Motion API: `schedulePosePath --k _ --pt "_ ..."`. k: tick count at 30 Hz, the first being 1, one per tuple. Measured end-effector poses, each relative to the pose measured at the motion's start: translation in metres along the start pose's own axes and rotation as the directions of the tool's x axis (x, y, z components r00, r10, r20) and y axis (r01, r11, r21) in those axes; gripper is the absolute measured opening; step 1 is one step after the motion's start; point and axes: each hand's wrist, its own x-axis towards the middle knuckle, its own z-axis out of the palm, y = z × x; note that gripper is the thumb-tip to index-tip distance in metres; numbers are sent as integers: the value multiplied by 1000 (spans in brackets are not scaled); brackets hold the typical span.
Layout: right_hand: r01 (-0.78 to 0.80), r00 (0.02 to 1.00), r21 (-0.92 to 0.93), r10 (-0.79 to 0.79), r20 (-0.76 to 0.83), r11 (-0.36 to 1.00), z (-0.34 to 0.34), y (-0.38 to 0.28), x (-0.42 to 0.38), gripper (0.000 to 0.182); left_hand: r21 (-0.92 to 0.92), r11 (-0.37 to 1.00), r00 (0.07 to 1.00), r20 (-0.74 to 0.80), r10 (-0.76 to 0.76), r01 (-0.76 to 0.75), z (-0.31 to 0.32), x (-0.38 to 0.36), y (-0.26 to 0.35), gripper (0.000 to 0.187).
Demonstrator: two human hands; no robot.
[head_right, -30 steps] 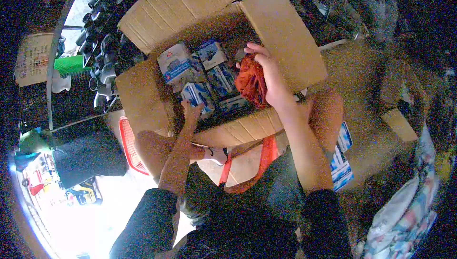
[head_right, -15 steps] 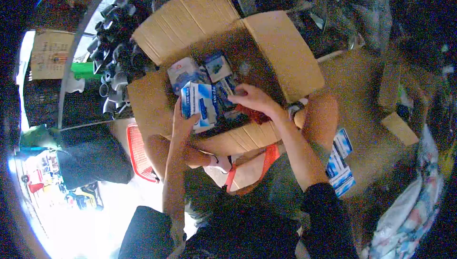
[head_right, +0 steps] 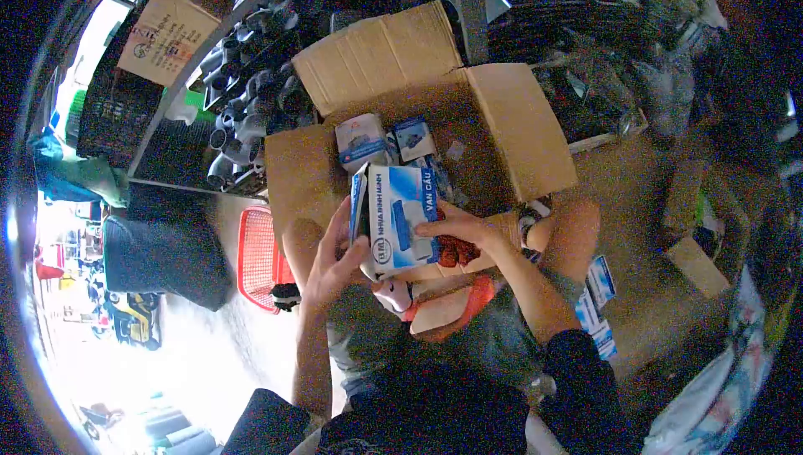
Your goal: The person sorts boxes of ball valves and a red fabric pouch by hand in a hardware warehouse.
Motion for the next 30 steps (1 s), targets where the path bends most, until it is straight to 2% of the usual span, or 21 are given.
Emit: schedulePosePath --k 1,2,5,8,11,14,17,20,23,26,29,30 --pt "-3 1000 -5 3 -23 1000 2 -1 -4 89 -35 999 1000 -12 20 -20 -1 -2 -2 74" --pt "-6 999 -8 6 -46 1000 4 -3 -6 91 15 1000 999 -48 -20 20 -3 -7 3 64" --pt "12 1000 12 -11 -28 1000 -1 1 -8 90 74 997 989 -144 4 6 1 -12 5 56" --pt "38 996 5 -37 -77 999 -4 10 -7 88 512 856 976 -137 167 -75 12 -9 31 52" --pt "102 991 30 -99 -87 994 -7 10 -10 85 677 725 945 -140 295 -126 14 -1 20 56" --pt "108 988 112 -94 -125 988 -14 12 -10 81 795 604 972 -97 215 -54 20 -5 32 57" --pt "148 979 152 -123 -162 977 -16 8 -15 78 748 643 950 -55 307 -164 25 -13 28 57" --pt "202 968 81 -186 -168 976 -20 0 -16 76 803 524 904 42 426 -284 22 -12 25 54" --pt "185 979 78 -177 -100 980 -23 -11 -20 73 774 543 928 150 342 -325 26 -5 49 51" --pt "168 982 73 -160 -95 983 -24 -10 -22 75 802 436 905 293 308 -409 15 2 57 46" --pt "138 987 45 -134 -86 989 -32 -8 -19 80 801 465 923 287 255 -377 16 4 71 40" --pt "123 990 33 -120 -79 992 -33 -6 -18 81 821 471 942 229 246 -322 16 3 71 37"
